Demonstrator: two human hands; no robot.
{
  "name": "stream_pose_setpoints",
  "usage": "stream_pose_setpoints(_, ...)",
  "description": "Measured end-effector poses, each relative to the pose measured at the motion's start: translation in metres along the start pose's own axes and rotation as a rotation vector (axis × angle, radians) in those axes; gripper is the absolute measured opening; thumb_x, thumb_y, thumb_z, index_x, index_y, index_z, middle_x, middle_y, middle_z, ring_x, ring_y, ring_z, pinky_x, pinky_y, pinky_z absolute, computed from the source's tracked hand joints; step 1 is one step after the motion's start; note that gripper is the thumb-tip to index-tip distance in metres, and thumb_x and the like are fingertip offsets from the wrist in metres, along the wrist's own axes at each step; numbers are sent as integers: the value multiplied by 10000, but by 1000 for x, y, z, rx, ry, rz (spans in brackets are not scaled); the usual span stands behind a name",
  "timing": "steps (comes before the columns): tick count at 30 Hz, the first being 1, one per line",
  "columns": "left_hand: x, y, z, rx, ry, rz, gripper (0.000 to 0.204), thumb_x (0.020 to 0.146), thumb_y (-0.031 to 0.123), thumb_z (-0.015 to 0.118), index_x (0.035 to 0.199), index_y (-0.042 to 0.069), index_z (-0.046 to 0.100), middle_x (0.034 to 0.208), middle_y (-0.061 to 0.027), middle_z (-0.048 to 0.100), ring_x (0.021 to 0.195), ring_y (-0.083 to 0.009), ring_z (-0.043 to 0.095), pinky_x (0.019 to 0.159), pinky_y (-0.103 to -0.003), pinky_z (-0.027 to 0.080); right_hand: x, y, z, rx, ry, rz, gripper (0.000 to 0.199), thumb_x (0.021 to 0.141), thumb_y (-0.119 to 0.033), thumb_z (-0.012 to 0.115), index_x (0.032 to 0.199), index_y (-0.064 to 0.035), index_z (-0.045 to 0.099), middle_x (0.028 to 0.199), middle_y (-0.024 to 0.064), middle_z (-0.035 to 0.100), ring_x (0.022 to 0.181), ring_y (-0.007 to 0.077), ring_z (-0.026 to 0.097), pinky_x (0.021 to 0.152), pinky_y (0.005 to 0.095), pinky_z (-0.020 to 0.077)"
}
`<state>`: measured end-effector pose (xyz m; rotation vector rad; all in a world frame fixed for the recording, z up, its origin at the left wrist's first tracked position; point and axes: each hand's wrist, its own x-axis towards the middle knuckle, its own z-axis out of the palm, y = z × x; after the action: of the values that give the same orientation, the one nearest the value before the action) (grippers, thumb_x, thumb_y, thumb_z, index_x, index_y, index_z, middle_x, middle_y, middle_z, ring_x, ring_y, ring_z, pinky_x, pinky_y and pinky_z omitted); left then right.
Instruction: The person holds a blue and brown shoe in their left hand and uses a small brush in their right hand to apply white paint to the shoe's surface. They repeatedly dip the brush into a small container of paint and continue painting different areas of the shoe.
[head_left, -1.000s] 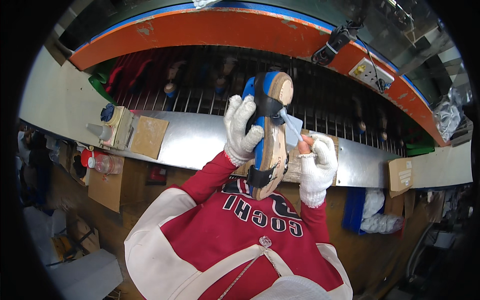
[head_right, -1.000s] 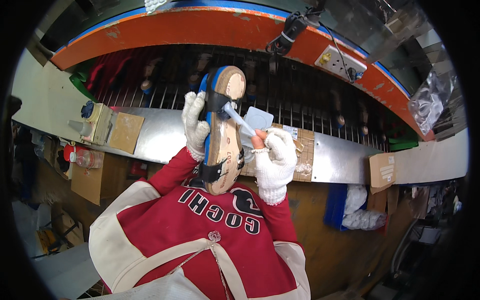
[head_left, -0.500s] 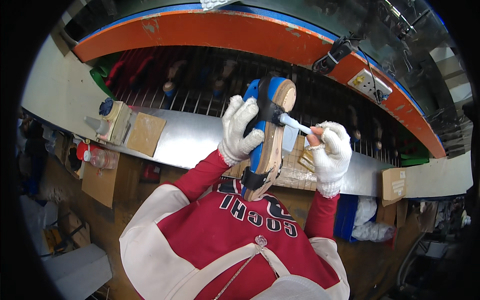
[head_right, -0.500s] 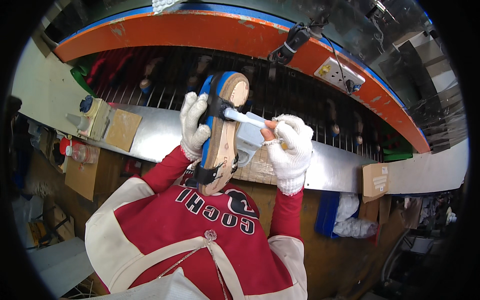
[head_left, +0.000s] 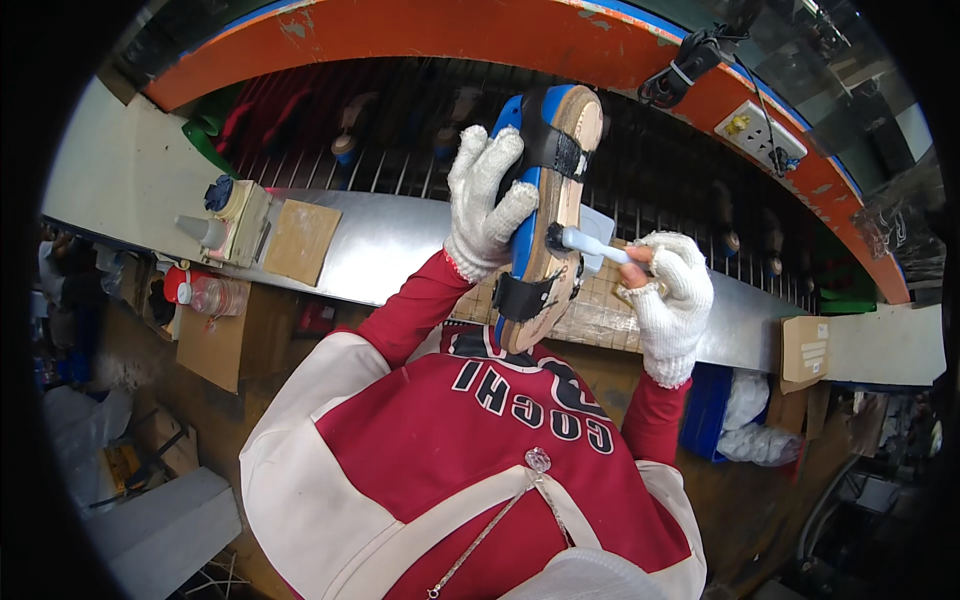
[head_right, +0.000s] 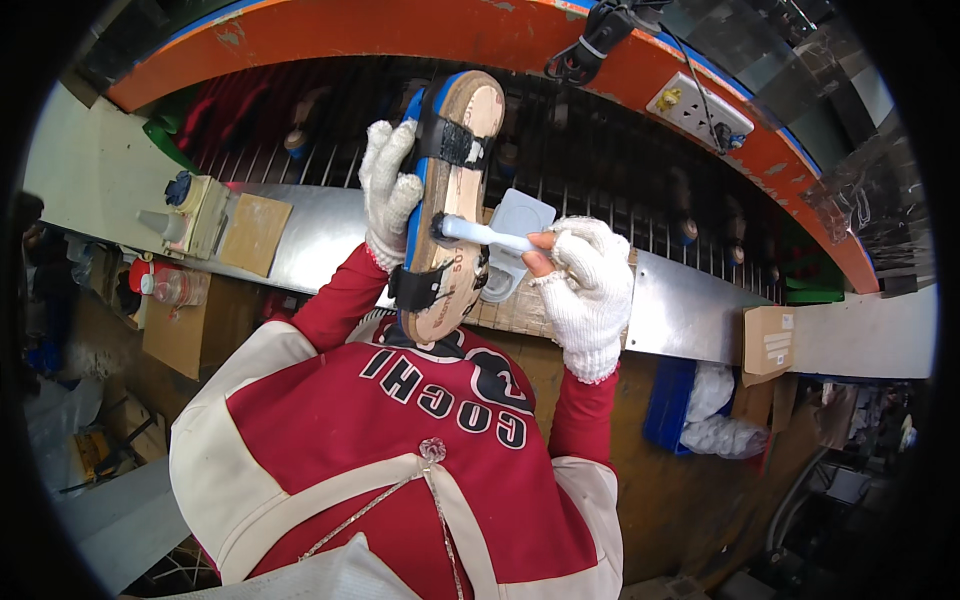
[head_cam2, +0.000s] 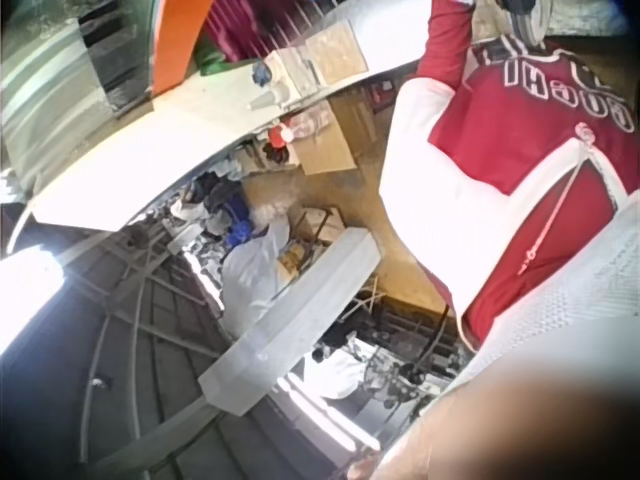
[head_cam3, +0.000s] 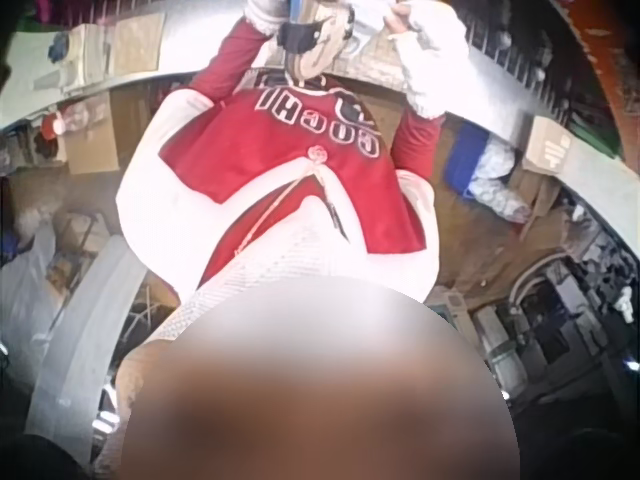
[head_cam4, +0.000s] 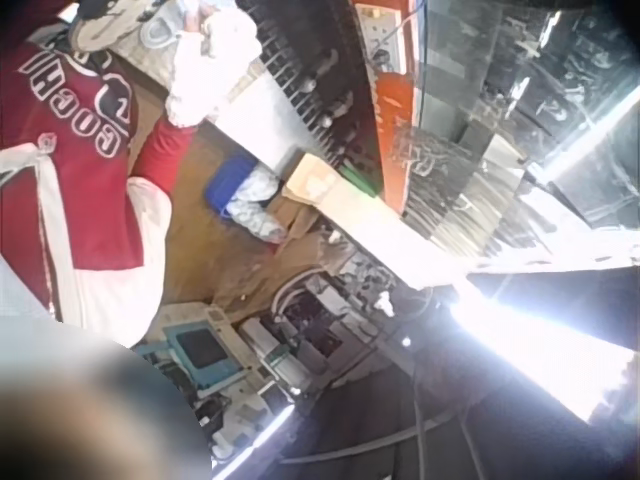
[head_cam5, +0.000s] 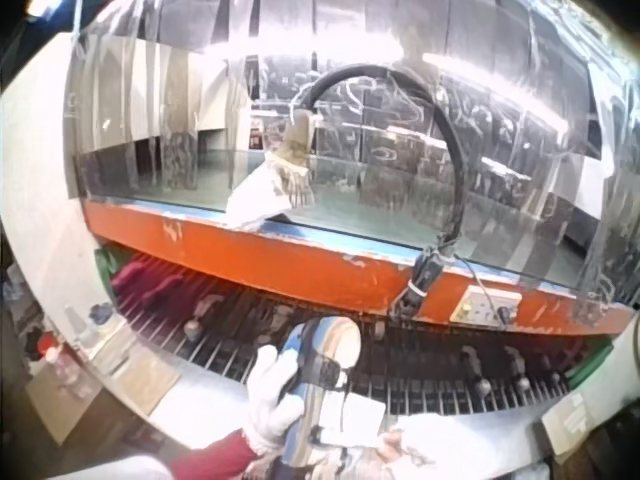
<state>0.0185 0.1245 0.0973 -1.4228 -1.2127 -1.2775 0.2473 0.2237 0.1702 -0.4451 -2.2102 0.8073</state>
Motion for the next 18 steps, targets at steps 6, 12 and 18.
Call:
stream_pose_setpoints(6,-4,1,4,55,-8,-28,761,803,298,780,1461,230,404,1442,-245,464,1256,-401,532,1107,-591,310,-17,-2,3,-16,46,5,247,713,-104,861,943,-71,778,960,72,672,936,214,593,795,323,479)
stream_pose_setpoints(12,-8,6,11,66,0,-82,806,809,323,793,1495,248,376,1475,-227,442,1379,-412,413,1132,-577,287,-29,-2,2,-105,145,-185,239,717,-82,864,936,-68,768,984,84,672,887,212,606,703,304,496)
stream_pose_setpoints(18,-12,9,20,5,16,-95,697,799,286,796,1411,211,470,1450,-218,480,1380,-424,406,1145,-554,274,-28,14,17,192,210,294,159,843,-77,764,972,11,731,922,64,621,831,151,589,742,275,470)
